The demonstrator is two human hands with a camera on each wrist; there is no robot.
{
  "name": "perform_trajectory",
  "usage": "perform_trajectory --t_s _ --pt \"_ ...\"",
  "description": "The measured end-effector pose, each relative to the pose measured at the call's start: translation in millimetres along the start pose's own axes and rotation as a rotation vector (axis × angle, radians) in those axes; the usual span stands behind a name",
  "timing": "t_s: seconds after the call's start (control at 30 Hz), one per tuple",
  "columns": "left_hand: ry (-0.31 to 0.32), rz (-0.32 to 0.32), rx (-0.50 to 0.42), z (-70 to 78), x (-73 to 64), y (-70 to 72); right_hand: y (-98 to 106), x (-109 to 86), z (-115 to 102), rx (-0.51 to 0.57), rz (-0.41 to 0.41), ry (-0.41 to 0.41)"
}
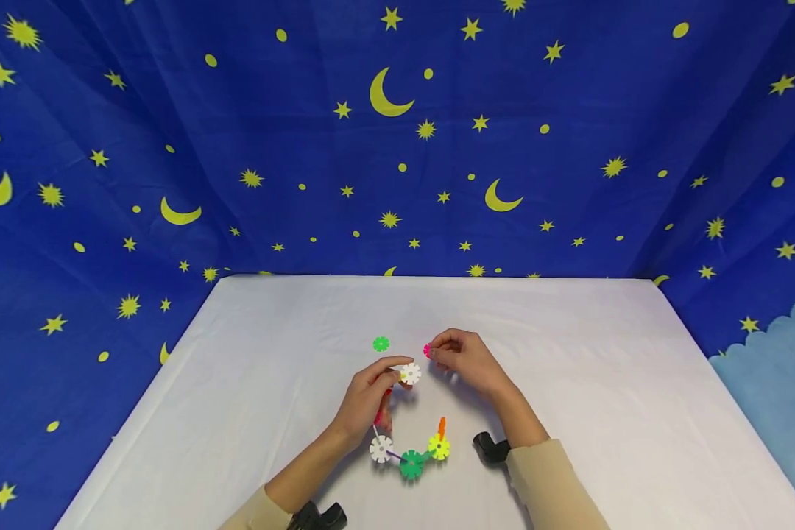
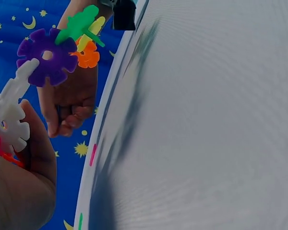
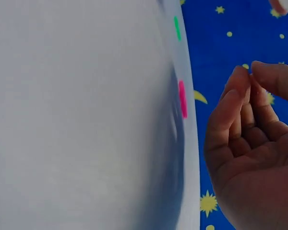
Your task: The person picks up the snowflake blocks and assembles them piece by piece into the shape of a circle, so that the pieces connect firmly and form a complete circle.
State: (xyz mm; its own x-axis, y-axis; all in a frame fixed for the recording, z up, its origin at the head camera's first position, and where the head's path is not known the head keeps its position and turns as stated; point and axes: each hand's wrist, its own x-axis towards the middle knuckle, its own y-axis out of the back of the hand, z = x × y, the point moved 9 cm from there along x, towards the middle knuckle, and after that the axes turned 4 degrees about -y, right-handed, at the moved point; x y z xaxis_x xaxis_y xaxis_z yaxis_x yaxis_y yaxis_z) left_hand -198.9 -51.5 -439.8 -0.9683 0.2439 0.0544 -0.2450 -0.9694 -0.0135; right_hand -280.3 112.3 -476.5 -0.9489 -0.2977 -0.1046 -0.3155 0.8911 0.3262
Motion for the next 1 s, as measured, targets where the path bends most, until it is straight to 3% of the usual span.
perform_trajectory --t_s 0.3,0.57,0.77,1.0 --pt "0.029 0.027 -0.023 -4.0 0.3 2.0 7 22.3 9 -0.223 0.047 -0.014" --pt "0.025 0.011 -0.021 -3.7 0.9 1.2 0 30.2 6 -0.512 0.008 0.030" --pt "0.026 0.007 -0.008 -3.9 1.1 1.7 -1 28.6 2 -0.546 0.015 0.032" --pt "0.028 0.011 -0.009 -5.8 1.0 1.0 1 27.3 6 -0.469 0.031 0.020"
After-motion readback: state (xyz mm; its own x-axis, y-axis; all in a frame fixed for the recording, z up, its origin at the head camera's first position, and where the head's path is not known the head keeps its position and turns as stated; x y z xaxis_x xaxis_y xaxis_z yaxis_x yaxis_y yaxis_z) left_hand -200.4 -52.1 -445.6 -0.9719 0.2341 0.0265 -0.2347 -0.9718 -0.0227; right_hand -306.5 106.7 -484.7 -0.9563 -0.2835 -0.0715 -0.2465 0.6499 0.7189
